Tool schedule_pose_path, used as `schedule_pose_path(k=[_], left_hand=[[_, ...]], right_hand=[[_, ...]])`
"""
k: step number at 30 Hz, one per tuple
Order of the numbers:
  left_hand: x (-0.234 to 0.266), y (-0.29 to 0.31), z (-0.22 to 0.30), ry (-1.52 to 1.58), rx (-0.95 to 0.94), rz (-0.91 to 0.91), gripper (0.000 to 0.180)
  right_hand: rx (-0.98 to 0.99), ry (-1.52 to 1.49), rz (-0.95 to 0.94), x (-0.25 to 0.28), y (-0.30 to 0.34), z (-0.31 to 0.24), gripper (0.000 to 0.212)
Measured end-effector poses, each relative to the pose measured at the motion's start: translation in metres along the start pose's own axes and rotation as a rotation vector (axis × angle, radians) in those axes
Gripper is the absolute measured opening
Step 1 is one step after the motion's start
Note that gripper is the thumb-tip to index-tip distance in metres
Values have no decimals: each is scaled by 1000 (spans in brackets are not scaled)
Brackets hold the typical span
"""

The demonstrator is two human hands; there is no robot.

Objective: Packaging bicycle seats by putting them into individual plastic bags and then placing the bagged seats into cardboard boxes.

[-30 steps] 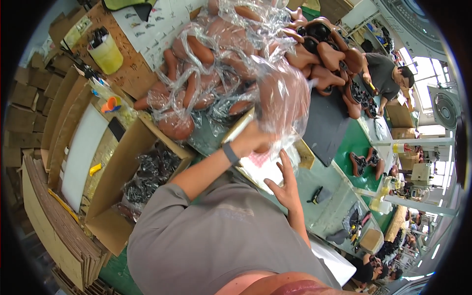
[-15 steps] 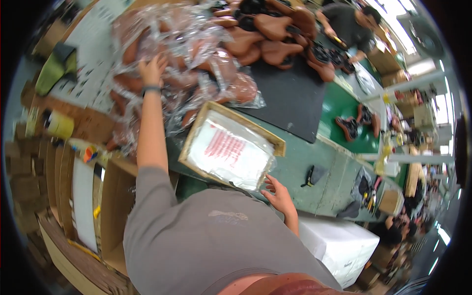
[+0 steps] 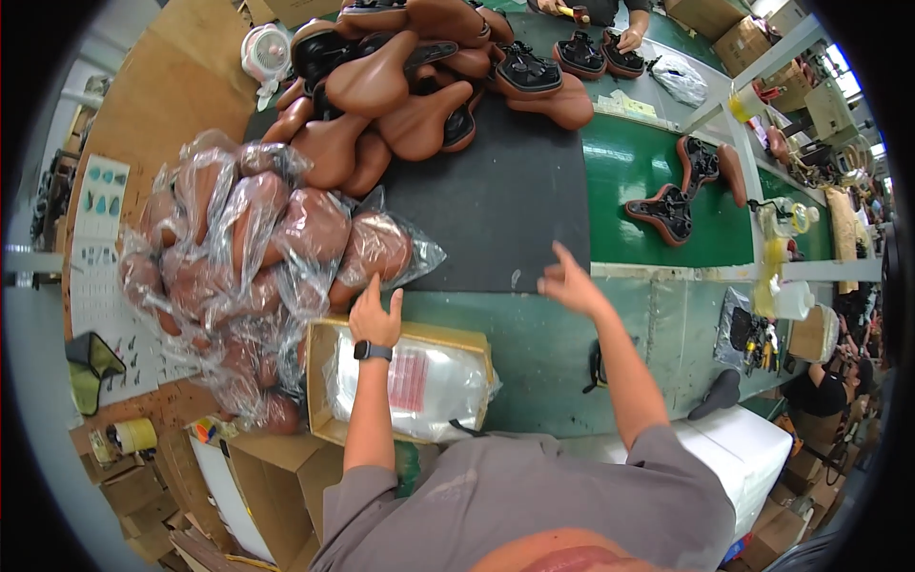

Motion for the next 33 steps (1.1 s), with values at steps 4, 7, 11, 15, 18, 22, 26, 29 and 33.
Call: schedule_pose_path(k=[4,7,11,15,18,22,26,29,33], left_hand=[[-2,6,-8,15,-13,41,42],[-23,-15,19,27,-55,38,34],[-49,-19,13,53,-73,-35,27],[-36,-27,24,53,-52,-23,26],[-45,-36,31,70,-97,-33,26],[-30,-21,20,41,-97,-17,26],[-38,-3,6,5,-118,-4,26],[-41,9,-1,1,-108,43,28],[-41,18,-17,-74,-87,89,34]], right_hand=[[-141,-774,213,60,-226,-30,139],[-179,-1135,369,117,-377,-28,152],[-205,-1432,545,145,-480,-35,140],[-111,-1504,645,130,-490,-57,112],[-21,-1233,704,151,-447,-19,99],[-84,-918,487,106,-294,23,109],[-190,-702,175,67,-111,72,128],[-249,-725,59,23,11,113,141],[-439,-439,289,-26,122,151,132]])
Point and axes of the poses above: each hand's wrist, its own y-axis away from the middle knuckle, its own x-axis out of the back of the hand, z = x × y, the point moved 7 cm from there along -y, towards the middle knuckle, and after that the axes turned 5 degrees about y, right-handed, at the moved point
